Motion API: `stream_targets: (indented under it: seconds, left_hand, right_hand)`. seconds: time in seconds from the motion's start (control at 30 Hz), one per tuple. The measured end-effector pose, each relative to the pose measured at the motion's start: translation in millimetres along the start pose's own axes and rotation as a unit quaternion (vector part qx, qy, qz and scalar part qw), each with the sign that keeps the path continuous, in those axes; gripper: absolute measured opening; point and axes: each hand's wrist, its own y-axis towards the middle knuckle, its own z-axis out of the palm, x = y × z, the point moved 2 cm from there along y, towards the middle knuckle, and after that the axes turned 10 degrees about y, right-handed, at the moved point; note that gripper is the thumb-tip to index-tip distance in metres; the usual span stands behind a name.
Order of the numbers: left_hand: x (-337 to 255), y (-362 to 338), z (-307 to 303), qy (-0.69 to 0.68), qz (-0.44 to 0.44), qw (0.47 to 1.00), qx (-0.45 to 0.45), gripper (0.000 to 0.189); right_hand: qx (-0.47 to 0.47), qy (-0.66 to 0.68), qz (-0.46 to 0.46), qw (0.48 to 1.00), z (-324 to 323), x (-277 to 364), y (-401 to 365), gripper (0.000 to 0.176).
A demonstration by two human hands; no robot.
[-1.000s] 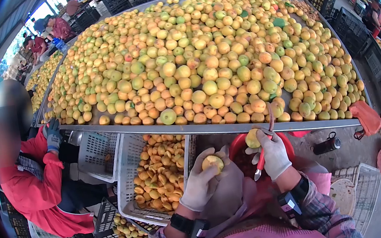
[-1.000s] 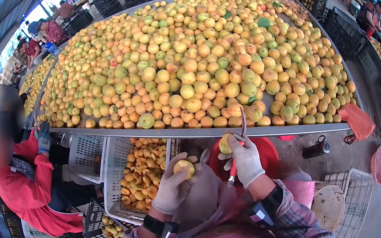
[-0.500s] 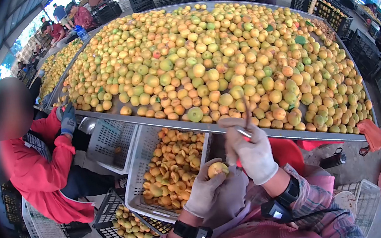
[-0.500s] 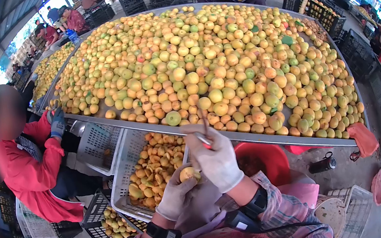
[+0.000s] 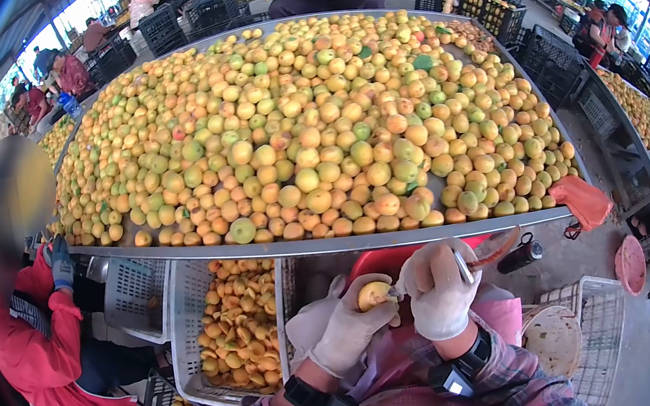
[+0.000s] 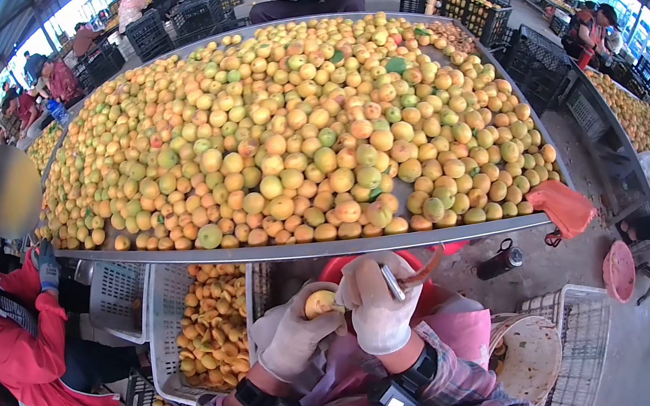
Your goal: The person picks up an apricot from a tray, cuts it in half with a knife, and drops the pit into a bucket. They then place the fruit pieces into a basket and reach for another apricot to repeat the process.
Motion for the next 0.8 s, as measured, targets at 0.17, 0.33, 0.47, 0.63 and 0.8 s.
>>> stream_targets:
  seconds: [0.17,0.33,0.47,0.63,0.8]
  left_hand:
    - [2.9,20.3,29.1,0.020,0.017,0.999,0.040,0.035]
    - [-1.9,31.7,47.7,0.065,0.015,0.996,0.063,0.035]
    - [-5.4,34.8,61.0,0.103,0.019,0.990,0.091,0.034]
    - [-3.1,38.1,71.1,0.129,0.014,0.986,0.109,0.034]
    - [-4.9,34.9,75.1,0.076,-0.045,0.988,0.128,0.030]
  right_hand:
    - [-0.001,0.064,0.005,0.998,-31.3,15.3,3.1,0.013]
    - [0.074,0.071,-0.023,0.994,-63.3,27.9,20.4,0.015]
    - [0.053,0.154,0.018,0.987,-60.2,38.9,24.2,0.045]
    - [0.045,0.140,0.052,0.988,-69.7,41.9,25.7,0.047]
    - [0.074,0.224,0.098,0.967,-83.0,39.3,28.9,0.036]
